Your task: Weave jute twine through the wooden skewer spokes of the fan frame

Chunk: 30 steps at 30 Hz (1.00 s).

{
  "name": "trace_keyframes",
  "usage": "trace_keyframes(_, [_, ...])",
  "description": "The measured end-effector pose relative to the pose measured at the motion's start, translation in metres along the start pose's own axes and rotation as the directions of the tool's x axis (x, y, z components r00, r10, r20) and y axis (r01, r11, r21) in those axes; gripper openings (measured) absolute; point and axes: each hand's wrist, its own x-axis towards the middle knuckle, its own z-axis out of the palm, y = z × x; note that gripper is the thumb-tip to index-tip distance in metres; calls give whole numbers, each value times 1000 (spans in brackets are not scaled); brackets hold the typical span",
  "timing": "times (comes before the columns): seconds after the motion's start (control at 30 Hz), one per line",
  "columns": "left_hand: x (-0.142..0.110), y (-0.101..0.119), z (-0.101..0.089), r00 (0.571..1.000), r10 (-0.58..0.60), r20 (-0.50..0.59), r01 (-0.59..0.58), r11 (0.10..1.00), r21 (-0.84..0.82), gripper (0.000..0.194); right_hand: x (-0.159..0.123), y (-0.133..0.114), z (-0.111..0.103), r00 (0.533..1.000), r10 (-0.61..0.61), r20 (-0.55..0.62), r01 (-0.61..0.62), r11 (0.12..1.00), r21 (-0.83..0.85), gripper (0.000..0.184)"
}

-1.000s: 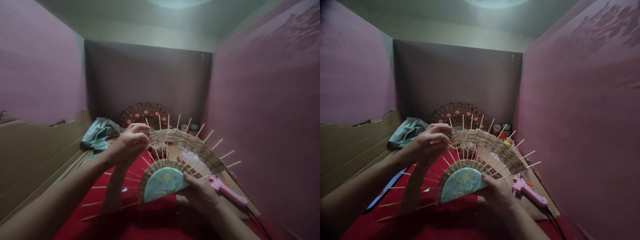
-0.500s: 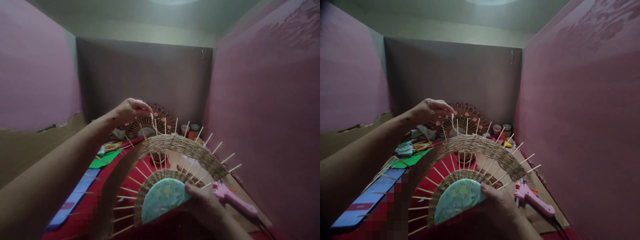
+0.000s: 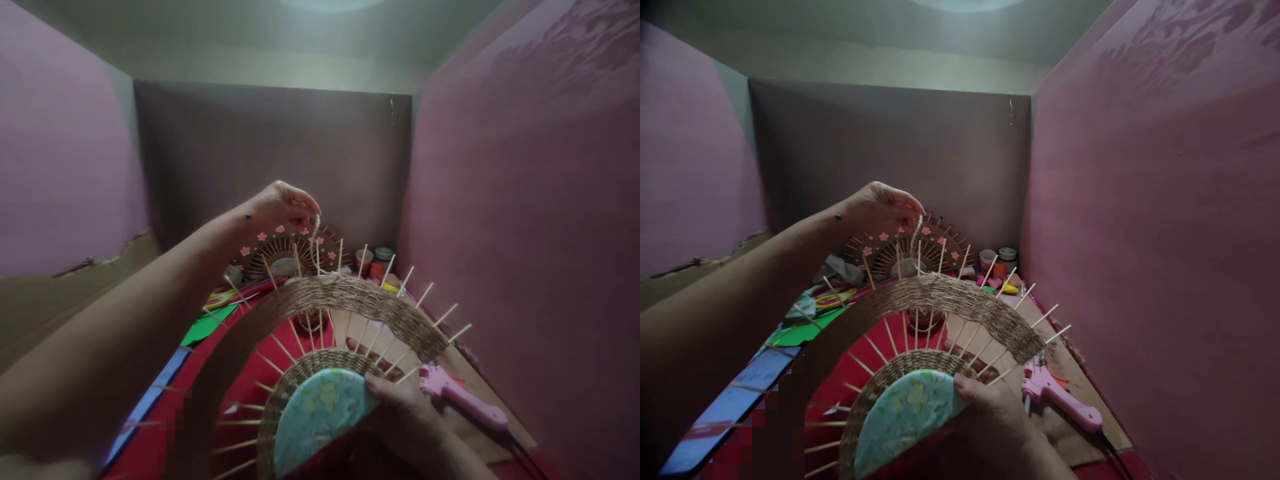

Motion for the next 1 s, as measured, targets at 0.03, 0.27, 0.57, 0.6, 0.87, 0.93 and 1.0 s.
trace_keyframes(0.03, [1,1,2,1000,-8,5,8,999,-43,10,0,0,0,1000,-4,8,4,1000,0,67])
trace_keyframes(0.27, [4,-7,10,995,-99,13,100,991,-85,3,1,3,-1,999,-36,5,36,999,12,68])
trace_keyframes(0.57, [-1,-17,6,980,-164,113,134,963,234,17,-2,-1,0,1000,1,17,-1,1000,-19,65])
trace_keyframes(0.6, [-1,-17,5,978,-172,120,137,958,254,15,-2,-2,1,1000,-2,19,2,1000,-19,65])
trace_keyframes(0.87, [-11,-20,-18,972,-165,166,105,942,318,20,-1,1,3,998,-63,-6,63,998,3,65])
trace_keyframes(0.93, [-17,-19,-23,978,-141,153,89,948,304,23,-1,0,5,998,-66,-12,66,998,13,65])
trace_keyframes(1.0, [-26,-17,-25,985,-113,133,74,959,272,24,-1,0,7,998,-64,-15,64,998,26,65])
